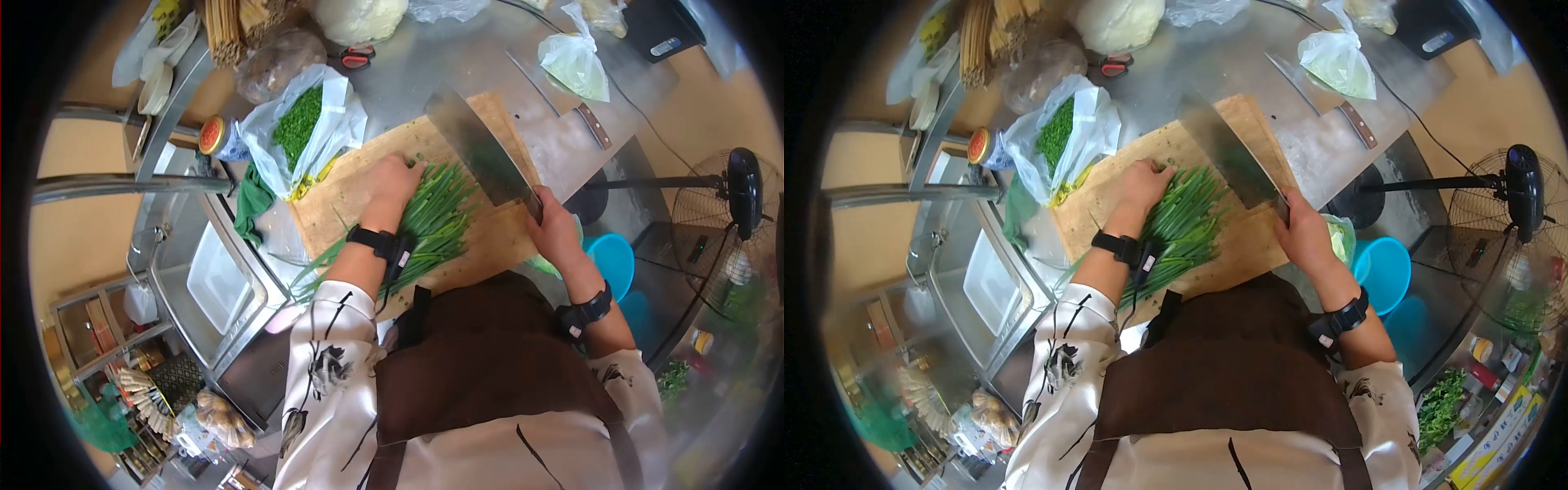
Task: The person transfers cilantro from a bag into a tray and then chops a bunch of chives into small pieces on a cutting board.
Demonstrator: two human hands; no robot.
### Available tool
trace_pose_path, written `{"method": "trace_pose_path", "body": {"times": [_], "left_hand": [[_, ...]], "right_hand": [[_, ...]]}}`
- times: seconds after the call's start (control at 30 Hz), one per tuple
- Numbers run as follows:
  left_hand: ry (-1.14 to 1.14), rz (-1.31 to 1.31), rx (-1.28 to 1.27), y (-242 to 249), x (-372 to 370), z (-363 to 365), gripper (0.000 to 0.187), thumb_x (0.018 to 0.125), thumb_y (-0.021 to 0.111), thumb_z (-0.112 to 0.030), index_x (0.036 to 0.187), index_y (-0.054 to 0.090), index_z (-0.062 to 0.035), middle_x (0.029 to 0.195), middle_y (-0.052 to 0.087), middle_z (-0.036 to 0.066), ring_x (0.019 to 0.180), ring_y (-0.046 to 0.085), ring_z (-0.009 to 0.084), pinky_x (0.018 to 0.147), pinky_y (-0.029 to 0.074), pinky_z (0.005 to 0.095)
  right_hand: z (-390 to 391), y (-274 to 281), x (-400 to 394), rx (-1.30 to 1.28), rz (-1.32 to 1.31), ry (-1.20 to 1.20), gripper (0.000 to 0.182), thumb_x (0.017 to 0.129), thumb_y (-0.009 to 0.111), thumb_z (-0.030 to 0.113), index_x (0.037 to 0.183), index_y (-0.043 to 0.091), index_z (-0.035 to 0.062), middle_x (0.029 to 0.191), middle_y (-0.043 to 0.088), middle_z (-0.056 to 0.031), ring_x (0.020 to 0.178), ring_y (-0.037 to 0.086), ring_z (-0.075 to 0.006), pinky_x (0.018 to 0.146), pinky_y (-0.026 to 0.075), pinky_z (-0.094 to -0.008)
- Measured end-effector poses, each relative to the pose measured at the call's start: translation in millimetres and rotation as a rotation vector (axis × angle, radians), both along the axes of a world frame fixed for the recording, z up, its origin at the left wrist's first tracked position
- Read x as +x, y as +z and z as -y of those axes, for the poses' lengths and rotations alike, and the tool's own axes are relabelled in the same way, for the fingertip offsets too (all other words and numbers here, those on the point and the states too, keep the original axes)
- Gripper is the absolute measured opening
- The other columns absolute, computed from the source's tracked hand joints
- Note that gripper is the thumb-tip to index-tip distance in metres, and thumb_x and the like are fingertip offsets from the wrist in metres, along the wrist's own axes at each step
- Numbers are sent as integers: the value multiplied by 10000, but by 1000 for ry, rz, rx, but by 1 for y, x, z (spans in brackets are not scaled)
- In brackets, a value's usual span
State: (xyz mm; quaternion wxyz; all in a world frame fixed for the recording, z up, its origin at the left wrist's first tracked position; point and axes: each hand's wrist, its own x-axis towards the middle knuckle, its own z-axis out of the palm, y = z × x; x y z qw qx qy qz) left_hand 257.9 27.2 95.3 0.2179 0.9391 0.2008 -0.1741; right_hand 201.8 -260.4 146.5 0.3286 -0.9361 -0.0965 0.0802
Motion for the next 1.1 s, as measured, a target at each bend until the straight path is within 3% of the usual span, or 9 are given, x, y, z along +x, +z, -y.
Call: {"method": "trace_pose_path", "body": {"times": [0.23,0.4,0.47,0.63,0.73,0.83,0.9,0.97,1.1], "left_hand": [[136,127,-365,-23,18,-17,298,747,724,-333,810,725,-42,760,692,140,751,670,250,711,517,349],[139,350,-585,38,33,-15,228,752,752,-255,759,718,-29,604,627,61,594,571,116,609,474,285],[58,459,-498,65,52,-11,241,780,741,-235,773,703,4,610,609,39,585,515,92,585,452,278],[-41,653,-942,99,86,5,502,868,687,-266,1254,557,28,1063,668,112,897,617,135,800,479,251],[-121,543,-665,84,84,-6,769,883,665,-315,1453,278,26,1337,518,205,1186,539,246,991,422,332],[-158,524,-484,59,36,-19,848,887,641,-389,1474,194,27,1436,389,243,1325,396,314,1077,330,399],[-348,360,-213,32,-10,-30,944,820,658,-511,1434,249,78,1469,304,284,1382,280,388,1139,209,442],[-415,231,-192,26,-52,-29,1058,732,686,-605,1429,263,68,1452,322,288,1376,268,417,1144,172,492],[-547,267,15,37,-98,-19,1179,564,811,-565,1419,286,55,1368,403,277,1288,363,427,1120,218,499]], "right_hand": [[3,-10,-3,7,44,-20,423,787,609,72,1181,455,56,972,613,-241,845,610,-430,694,493,-493],[1,-7,-5,-27,-8,-53,451,797,597,38,1230,472,46,1008,615,-234,917,602,-422,745,493,-449],[0,-7,-5,-29,-5,-39,453,798,596,39,1233,470,47,1023,612,-235,929,597,-423,754,491,-452],[-5,-6,-9,17,42,2,445,804,589,47,1232,470,51,1034,610,-236,934,594,-426,758,488,-459],[-7,-4,-10,11,36,-11,372,803,571,63,1162,473,45,982,592,-217,912,573,-424,753,463,-490],[-6,-2,-10,-5,-11,-43,391,809,573,68,1186,475,48,997,602,-221,906,582,-427,750,471,-488],[-2,-3,-9,68,-53,-70,402,808,580,70,1197,481,52,1013,608,-225,900,591,-426,745,481,-476],[4,-2,-8,124,-82,-92,412,802,589,66,1202,489,57,1023,613,-226,891,600,-424,739,489,-464],[13,2,-11,118,-40,-142,412,785,604,37,1186,511,67,1014,617,-218,871,609,-414,729,494,-443]]}}
